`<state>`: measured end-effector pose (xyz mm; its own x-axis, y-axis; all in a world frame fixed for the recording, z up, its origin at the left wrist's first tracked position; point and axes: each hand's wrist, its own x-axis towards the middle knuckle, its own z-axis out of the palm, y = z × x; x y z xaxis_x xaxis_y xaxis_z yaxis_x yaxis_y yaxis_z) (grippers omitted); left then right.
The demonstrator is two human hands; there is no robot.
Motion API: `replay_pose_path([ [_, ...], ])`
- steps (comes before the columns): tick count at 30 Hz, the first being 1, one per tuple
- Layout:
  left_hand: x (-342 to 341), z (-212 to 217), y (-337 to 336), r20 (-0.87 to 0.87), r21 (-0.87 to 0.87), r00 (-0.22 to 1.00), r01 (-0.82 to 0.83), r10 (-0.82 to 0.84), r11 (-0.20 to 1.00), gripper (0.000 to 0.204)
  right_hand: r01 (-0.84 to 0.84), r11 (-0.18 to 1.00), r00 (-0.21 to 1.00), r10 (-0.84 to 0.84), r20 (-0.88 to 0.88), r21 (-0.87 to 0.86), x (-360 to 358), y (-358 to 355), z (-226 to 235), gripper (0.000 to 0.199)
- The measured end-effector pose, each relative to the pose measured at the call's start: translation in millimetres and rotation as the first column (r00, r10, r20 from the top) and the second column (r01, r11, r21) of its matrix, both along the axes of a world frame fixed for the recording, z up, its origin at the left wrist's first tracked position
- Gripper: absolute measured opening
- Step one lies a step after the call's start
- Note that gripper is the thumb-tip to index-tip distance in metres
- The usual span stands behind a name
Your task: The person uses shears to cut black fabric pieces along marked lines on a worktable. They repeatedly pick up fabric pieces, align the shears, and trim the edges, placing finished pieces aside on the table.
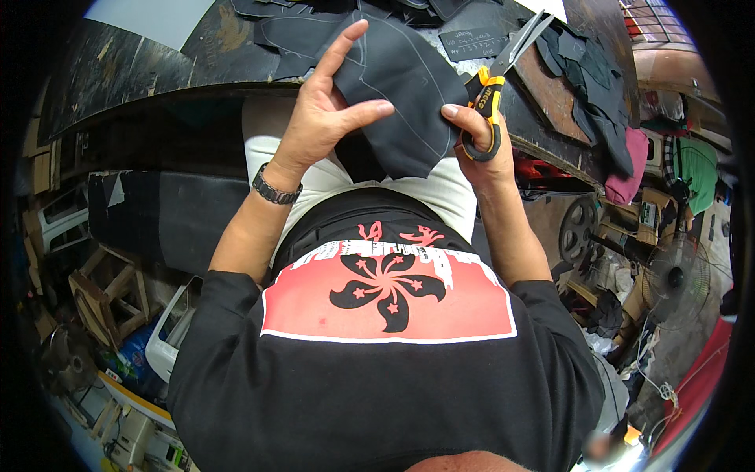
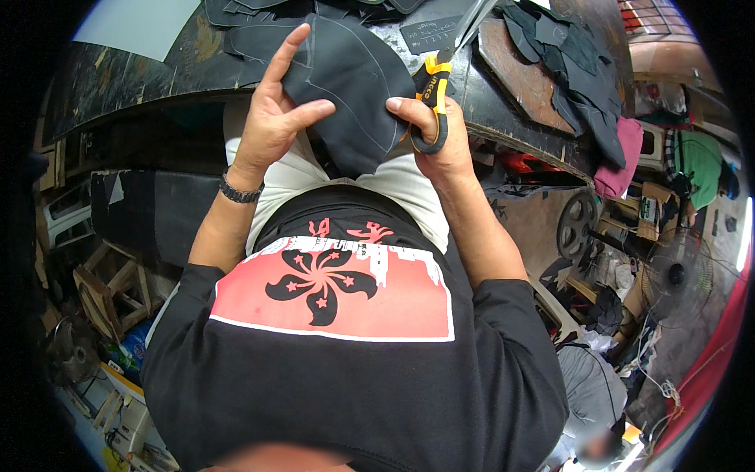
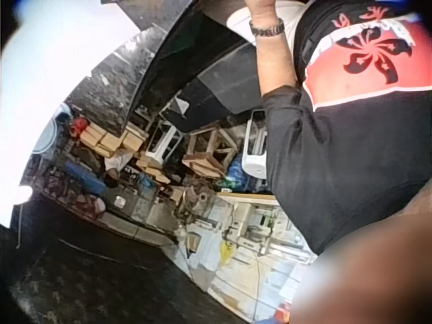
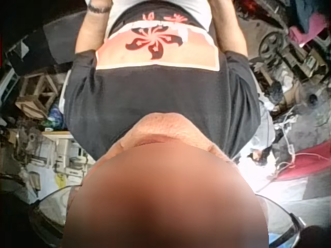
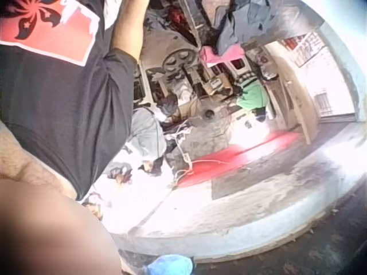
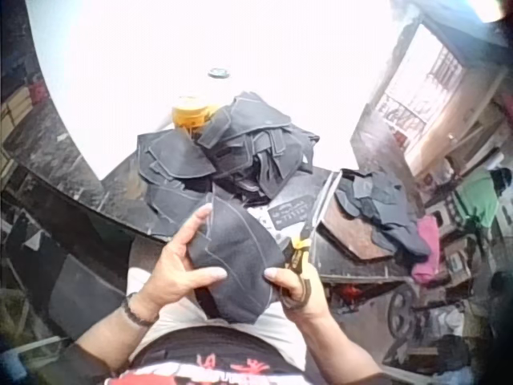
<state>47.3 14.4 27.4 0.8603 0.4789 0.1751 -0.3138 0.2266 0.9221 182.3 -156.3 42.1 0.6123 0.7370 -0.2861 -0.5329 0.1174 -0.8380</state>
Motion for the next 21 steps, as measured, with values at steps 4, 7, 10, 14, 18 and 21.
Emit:
replay_pose_path([
  [4,0.6,-3.4,0.1,-0.072,0.212,0.997,0.016,-0.001,0.977,0.073,0.011,1.000,0.999,-0.011,-0.040,0.001,0.9,0.5,-4.8,0.021],
  [7,-3.5,-5.6,2.4,-0.140,0.190,0.990,0.027,0.000,0.981,0.069,0.021,1.000,0.999,-0.022,-0.035,-0.021,4.9,-0.6,-8.5,0.021],
  [10,-6.1,-5.3,0.5,-0.138,0.031,0.990,0.015,-0.011,0.999,0.073,0.096,0.994,0.995,-0.097,-0.013,-0.049,5.8,0.1,-12.2,0.022],
  [14,-18.4,3.0,-12.4,-0.178,-0.216,0.965,0.152,-0.192,0.965,0.105,0.129,0.992,0.990,-0.129,-0.063,-0.016,6.2,0.2,-13.5,0.022],
  [18,-30.6,9.9,-24.3,-0.196,-0.278,0.961,0.138,-0.197,0.951,0.082,0.105,0.994,0.993,-0.106,-0.059,-0.025,6.6,-1.1,-13.3,0.023],
  [21,-32.6,8.3,-23.2,-0.301,-0.115,0.947,0.085,-0.116,0.990,0.056,0.109,0.993,0.993,-0.111,-0.051,-0.035,4.7,-0.1,-14.4,0.024],
])
